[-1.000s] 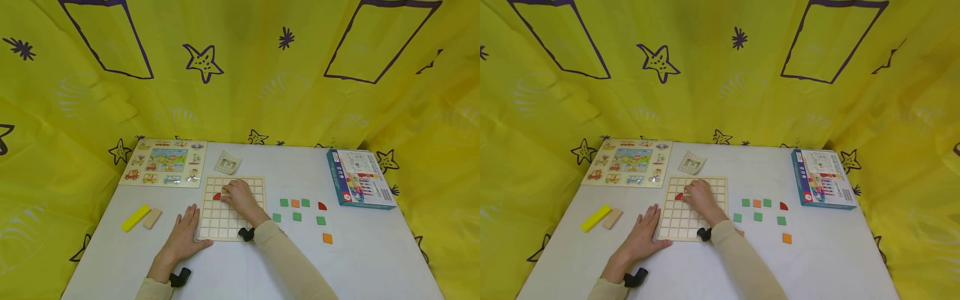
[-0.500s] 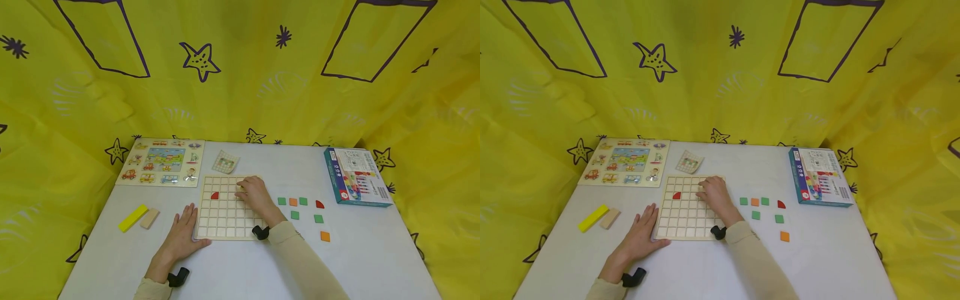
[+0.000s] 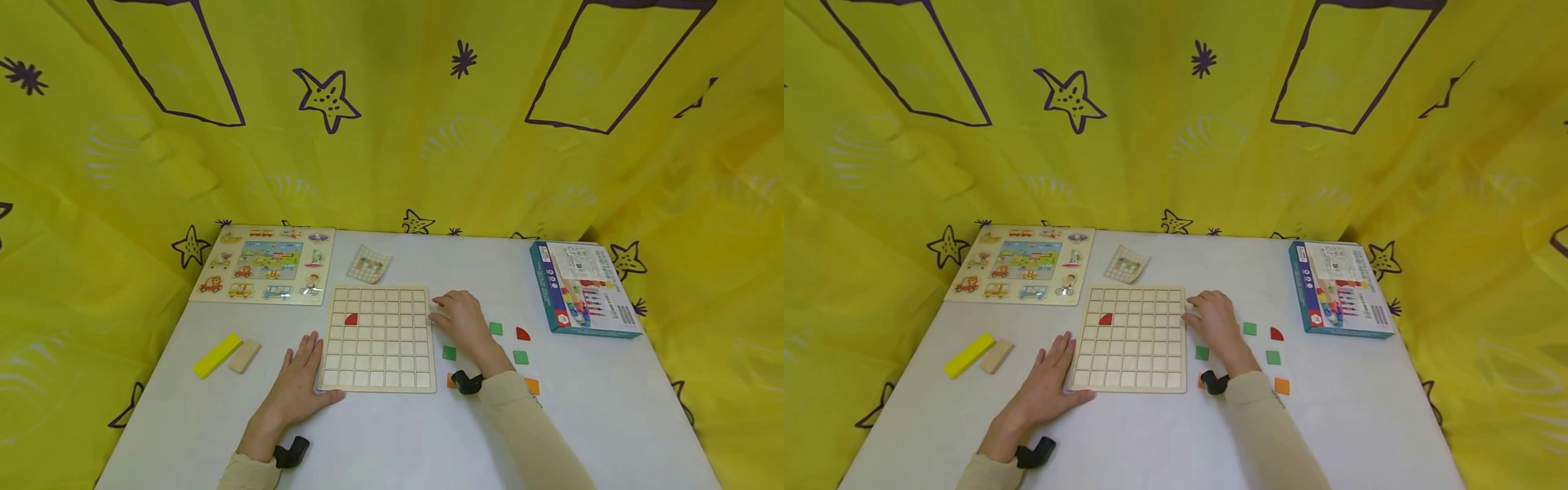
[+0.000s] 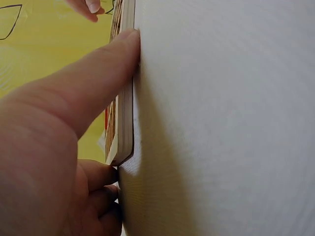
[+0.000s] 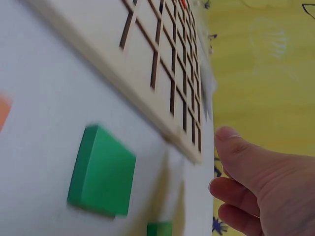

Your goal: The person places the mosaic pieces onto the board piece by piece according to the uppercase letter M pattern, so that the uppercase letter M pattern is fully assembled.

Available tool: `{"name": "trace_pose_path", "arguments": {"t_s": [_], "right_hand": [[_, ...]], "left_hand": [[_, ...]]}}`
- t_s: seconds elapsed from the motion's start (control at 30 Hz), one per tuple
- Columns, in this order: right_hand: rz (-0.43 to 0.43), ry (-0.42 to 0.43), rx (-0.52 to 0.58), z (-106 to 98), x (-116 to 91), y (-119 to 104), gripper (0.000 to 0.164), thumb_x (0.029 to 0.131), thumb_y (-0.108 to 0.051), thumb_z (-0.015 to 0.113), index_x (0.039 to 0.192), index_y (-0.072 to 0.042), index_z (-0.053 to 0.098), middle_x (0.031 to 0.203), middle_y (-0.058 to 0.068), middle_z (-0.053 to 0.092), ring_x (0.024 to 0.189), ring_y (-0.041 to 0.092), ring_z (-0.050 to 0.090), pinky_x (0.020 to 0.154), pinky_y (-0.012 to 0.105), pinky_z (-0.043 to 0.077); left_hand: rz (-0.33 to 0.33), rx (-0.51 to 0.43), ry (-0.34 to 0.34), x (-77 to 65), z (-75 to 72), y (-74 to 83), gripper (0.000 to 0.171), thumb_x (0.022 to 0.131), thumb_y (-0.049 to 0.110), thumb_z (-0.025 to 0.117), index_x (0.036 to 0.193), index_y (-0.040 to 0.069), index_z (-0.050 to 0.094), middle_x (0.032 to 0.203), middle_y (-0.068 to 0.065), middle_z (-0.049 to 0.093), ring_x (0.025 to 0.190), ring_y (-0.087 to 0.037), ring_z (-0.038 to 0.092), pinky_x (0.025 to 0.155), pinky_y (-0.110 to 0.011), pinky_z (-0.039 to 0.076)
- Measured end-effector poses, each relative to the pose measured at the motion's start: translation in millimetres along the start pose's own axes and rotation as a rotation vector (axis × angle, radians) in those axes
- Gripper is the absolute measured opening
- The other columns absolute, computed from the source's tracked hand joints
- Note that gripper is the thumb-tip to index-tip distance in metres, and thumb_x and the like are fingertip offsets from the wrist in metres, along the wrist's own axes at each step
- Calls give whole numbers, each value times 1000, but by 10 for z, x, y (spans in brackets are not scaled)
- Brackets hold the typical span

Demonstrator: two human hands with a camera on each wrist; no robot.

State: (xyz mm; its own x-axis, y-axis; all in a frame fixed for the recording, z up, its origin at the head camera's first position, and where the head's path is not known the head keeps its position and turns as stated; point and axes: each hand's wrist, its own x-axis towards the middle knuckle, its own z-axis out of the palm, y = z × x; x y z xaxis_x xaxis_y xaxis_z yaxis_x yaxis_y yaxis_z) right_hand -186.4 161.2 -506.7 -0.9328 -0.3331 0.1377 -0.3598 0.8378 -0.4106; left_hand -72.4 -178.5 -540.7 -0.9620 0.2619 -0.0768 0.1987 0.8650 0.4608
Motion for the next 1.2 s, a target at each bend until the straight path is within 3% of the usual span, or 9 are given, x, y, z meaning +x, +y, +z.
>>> {"name": "trace_pose_path", "arguments": {"t_s": [0.13,0.47,1.2], "right_hand": [[40,1,6,-51,-96,119,36,89,-24,74,117,-2,70,110,11,66,108,31,54,97,49,38],[30,14,22,-110,-279,340,36,85,-22,78,112,1,71,106,13,67,105,34,55,95,51,40],[32,-40,-19,-92,-444,477,31,82,-18,80,110,-5,74,107,11,64,106,34,52,96,53,38]], "left_hand": [[2,3,1,-2,0,-5,115,75,59,76,150,-8,23,160,-19,10,146,-35,7,113,-57,6],[18,-7,27,-9,-2,8,113,74,58,77,149,-10,26,159,-22,14,145,-37,11,113,-59,8],[44,-14,33,-22,-5,-9,112,77,60,74,149,-11,25,158,-23,15,145,-38,11,112,-60,9]]}}
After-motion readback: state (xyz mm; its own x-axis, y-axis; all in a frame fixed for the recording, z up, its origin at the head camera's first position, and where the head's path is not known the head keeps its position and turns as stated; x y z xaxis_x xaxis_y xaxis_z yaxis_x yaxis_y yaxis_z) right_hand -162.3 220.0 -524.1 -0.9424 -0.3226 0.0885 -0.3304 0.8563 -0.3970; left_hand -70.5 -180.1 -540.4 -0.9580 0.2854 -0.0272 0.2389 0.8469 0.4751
